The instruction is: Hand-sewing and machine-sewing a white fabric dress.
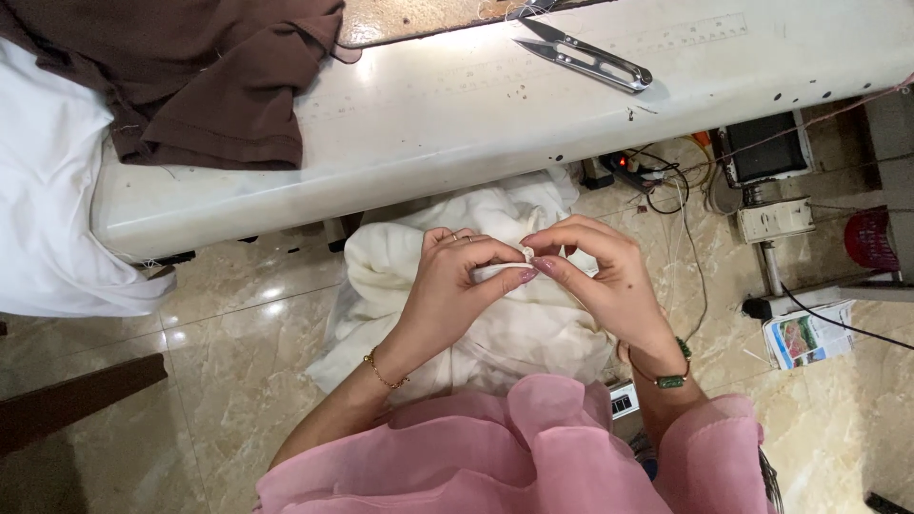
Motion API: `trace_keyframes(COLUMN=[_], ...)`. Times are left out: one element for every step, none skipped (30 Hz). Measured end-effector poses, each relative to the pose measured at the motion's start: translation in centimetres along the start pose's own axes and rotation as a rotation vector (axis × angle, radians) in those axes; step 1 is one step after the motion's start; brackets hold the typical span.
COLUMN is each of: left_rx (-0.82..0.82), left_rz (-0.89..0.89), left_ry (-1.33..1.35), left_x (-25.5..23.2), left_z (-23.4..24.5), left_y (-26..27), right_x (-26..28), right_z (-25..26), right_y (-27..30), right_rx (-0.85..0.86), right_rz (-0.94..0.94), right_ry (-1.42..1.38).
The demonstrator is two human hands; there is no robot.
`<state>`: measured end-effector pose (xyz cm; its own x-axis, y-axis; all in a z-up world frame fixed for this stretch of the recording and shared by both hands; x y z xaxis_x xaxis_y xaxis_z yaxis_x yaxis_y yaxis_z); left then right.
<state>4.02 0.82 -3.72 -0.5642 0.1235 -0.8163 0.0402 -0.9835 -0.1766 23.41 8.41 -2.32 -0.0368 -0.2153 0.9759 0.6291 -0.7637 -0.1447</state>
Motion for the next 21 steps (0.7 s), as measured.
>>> trace_keyframes(left_rx=[-0.001,0.007,0.015,0.015,0.022,0.030,0.030,0.035,0.040,0.041,0.037,0.033,0.032,0.037,0.042,0.042,0.060,0.078,0.077,0.067,0.057], left_rz=[0.001,-0.002,-0.005,-0.004,0.013,0.030,0.031,0.045,0.059,0.059,0.051,0.043,0.044,0.043,0.041,0.041,0.052,0.063,0.064,0.032,0.001], left_ry=[-0.001,-0.019,-0.038,-0.038,-0.046,-0.053,-0.052,-0.045,-0.039,-0.039,-0.035,-0.031,-0.031,-0.026,-0.021,-0.021,-0.002,0.016,0.017,0.031,0.045], left_x=[0.0,-0.1,-0.1,-0.2,-0.3,-0.4,-0.4,-0.3,-0.3,-0.3,-0.3,-0.3,-0.3,-0.3,-0.3,-0.4,-0.5,-0.5,-0.4,-0.3,-0.1], left_z=[0.1,0.1,0.1,0.1,0.2,0.2,0.1,0.0,-0.1,-0.1,0.0,0.0,0.1,0.2,0.2,0.3,0.4,0.5,0.5,0.5,0.5], left_y=[0.0,0.0,0.1,0.0,0.0,0.0,0.1,0.2,0.2,0.2,0.2,0.2,0.3,0.3,0.3,0.3,0.3,0.4,0.5,0.6,0.7], right_x=[0.2,0.4,0.6,0.6,0.6,0.6,0.8,0.9,1.1,1.0,1.0,1.0,1.1,1.3,1.4,1.5,1.6,1.7,1.4,1.0,0.6], right_z=[0.2,0.3,0.5,0.5,0.6,0.6,0.5,0.4,0.4,0.4,0.4,0.4,0.3,0.3,0.3,0.4,0.4,0.4,0.5,0.6,0.7], right_y=[-0.2,-0.4,-0.7,-0.7,-0.8,-0.9,-0.8,-0.8,-0.8,-0.8,-0.8,-0.8,-0.8,-0.9,-0.9,-0.9,-0.9,-0.9,-0.8,-0.8,-0.7], right_rx=[0.002,0.037,0.073,0.074,0.084,0.094,0.094,0.084,0.074,0.074,0.070,0.067,0.068,0.073,0.078,0.078,0.075,0.073,0.073,0.064,0.055], right_rz=[0.001,0.009,0.018,0.018,0.019,0.020,0.019,0.007,-0.005,-0.005,0.028,0.061,0.061,0.094,0.127,0.127,0.139,0.150,0.150,0.121,0.092], right_ry=[0.000,0.038,0.077,0.077,0.049,0.022,0.022,0.024,0.026,0.025,0.046,0.067,0.066,0.096,0.126,0.126,0.138,0.149,0.149,0.110,0.072])
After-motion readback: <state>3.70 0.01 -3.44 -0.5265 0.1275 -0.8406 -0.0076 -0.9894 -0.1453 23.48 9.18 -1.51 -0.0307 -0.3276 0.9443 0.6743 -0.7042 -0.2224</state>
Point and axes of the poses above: each hand's wrist, its own y-axis away from the middle knuckle, its own z-axis out of the back of the hand, x = y × z, the point moved 1 cm from there along -y, towards the middle knuckle, and after that the axes turned 13 degrees about -y, right-handed, at the moved point
